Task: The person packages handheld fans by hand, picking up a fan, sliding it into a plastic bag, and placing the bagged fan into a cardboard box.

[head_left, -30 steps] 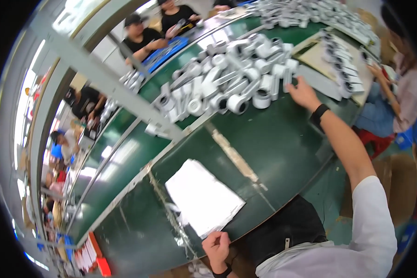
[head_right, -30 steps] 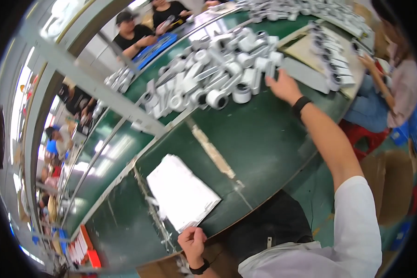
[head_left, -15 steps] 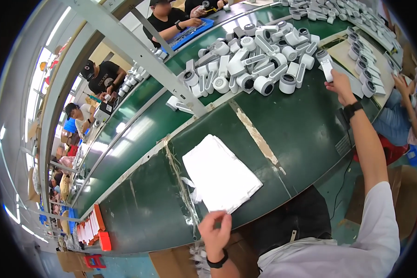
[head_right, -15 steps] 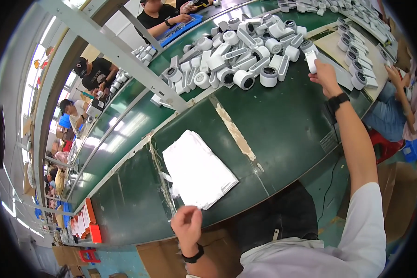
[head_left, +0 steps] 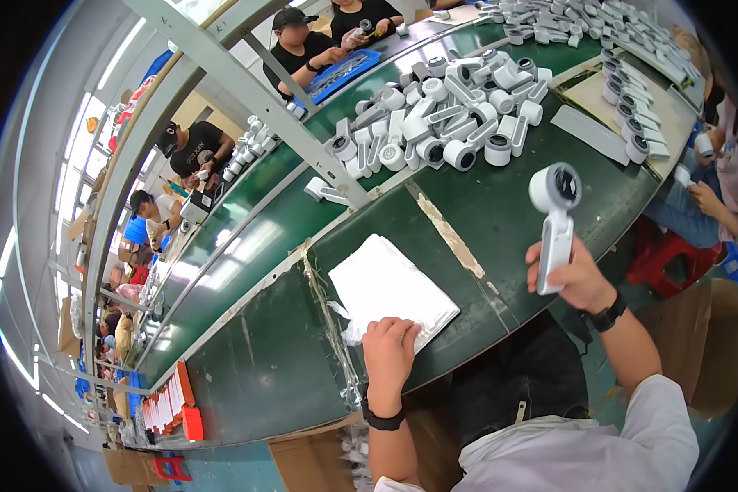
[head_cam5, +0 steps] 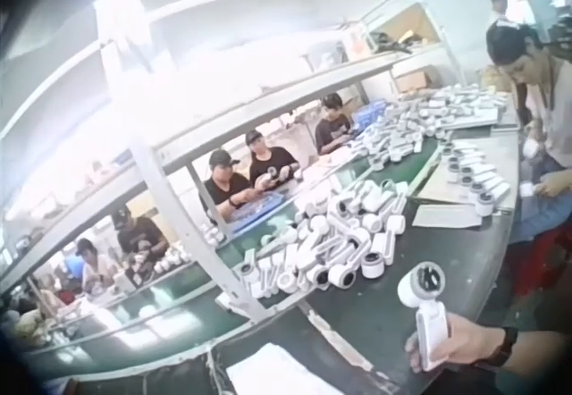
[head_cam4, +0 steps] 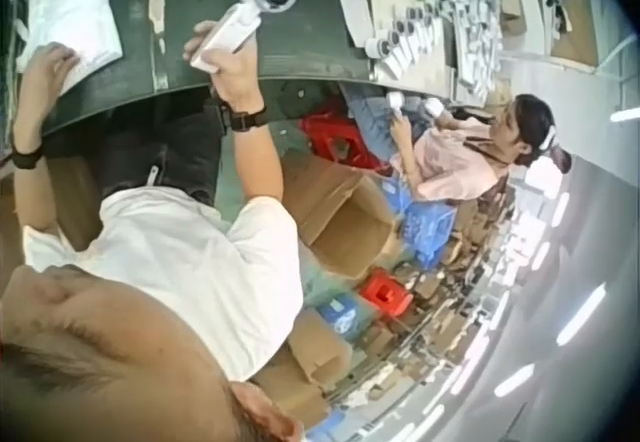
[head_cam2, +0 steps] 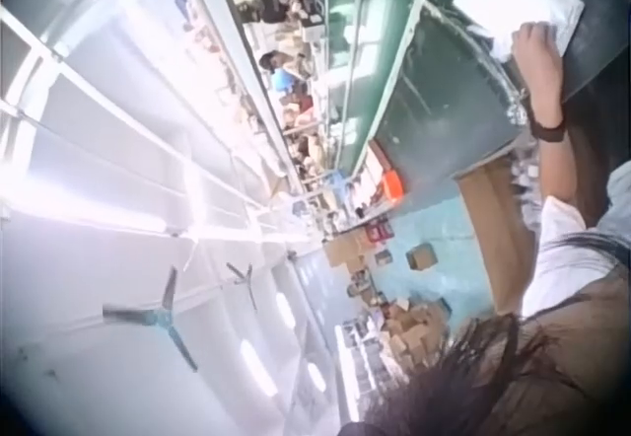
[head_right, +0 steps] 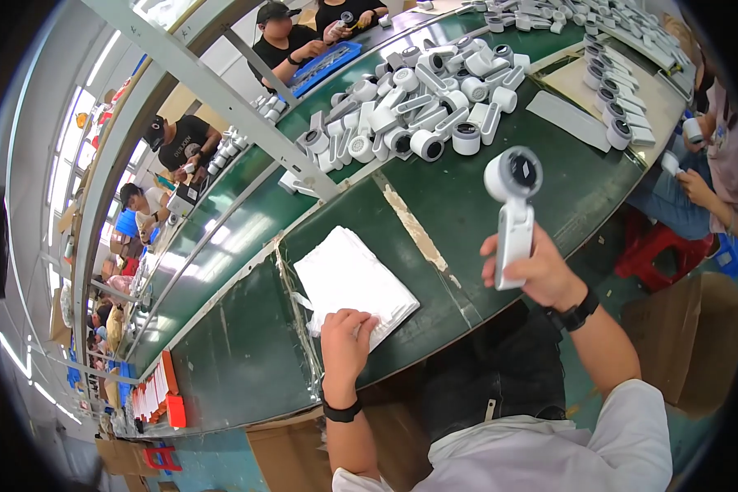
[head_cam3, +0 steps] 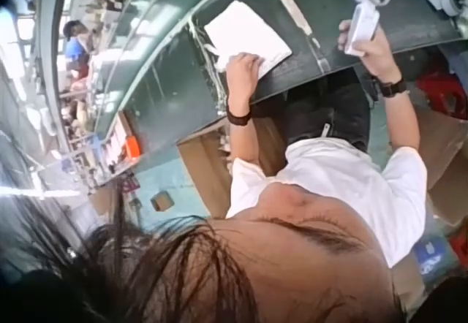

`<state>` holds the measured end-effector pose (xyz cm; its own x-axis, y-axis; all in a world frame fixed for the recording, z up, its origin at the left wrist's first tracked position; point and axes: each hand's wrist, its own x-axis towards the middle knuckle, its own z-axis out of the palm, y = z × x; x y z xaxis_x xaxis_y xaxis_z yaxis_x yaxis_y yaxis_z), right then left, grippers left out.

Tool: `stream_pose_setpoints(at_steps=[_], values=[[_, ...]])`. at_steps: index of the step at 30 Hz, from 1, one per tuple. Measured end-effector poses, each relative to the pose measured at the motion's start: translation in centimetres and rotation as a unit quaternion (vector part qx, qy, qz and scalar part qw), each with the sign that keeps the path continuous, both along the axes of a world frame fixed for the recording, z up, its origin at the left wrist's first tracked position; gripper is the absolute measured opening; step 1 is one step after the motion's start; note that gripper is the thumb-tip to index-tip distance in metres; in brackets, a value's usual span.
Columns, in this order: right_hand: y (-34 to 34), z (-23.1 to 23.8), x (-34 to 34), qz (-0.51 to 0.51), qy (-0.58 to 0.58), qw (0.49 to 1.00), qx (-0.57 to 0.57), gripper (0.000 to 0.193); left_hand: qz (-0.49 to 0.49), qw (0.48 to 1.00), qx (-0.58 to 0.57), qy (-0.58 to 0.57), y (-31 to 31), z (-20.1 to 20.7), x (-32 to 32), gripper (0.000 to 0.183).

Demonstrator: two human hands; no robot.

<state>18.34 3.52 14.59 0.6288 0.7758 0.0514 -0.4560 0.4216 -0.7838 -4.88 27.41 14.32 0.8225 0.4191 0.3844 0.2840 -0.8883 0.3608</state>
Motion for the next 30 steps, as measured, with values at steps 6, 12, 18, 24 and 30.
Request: stream_pose_setpoints(at_steps=[6, 12, 18, 24, 30], values=[[1.7, -0.9, -4.3, 0.029, -0.073, 0.993, -0.084, 0.058, 0.031, 0.995, -0.07, -0.063, 0.0, 0.2, -0.4, 0.011], [3.6, 0.2, -7.3, 0.094, -0.061, 0.982, -0.15, 0.044, 0.063, 0.981, -0.143, -0.113, -0.7, 0.4, -0.3, 0.01], [6.8, 1.2, -9.4, 0.046, -0.145, 0.979, -0.135, 0.039, 0.056, 0.965, -0.222, -0.13, -2.3, 0.4, 0.7, 0.014], [9.9, 0.3, -10.9, -0.045, -0.229, 0.957, -0.173, 0.044, 0.057, 0.893, -0.398, -0.202, -3.7, -0.4, 1.0, 0.017], [11.0, -0.1, -10.9, -0.086, -0.227, 0.952, -0.185, 0.044, 0.059, 0.868, -0.438, -0.228, -3.8, -0.4, 1.0, 0.019]])
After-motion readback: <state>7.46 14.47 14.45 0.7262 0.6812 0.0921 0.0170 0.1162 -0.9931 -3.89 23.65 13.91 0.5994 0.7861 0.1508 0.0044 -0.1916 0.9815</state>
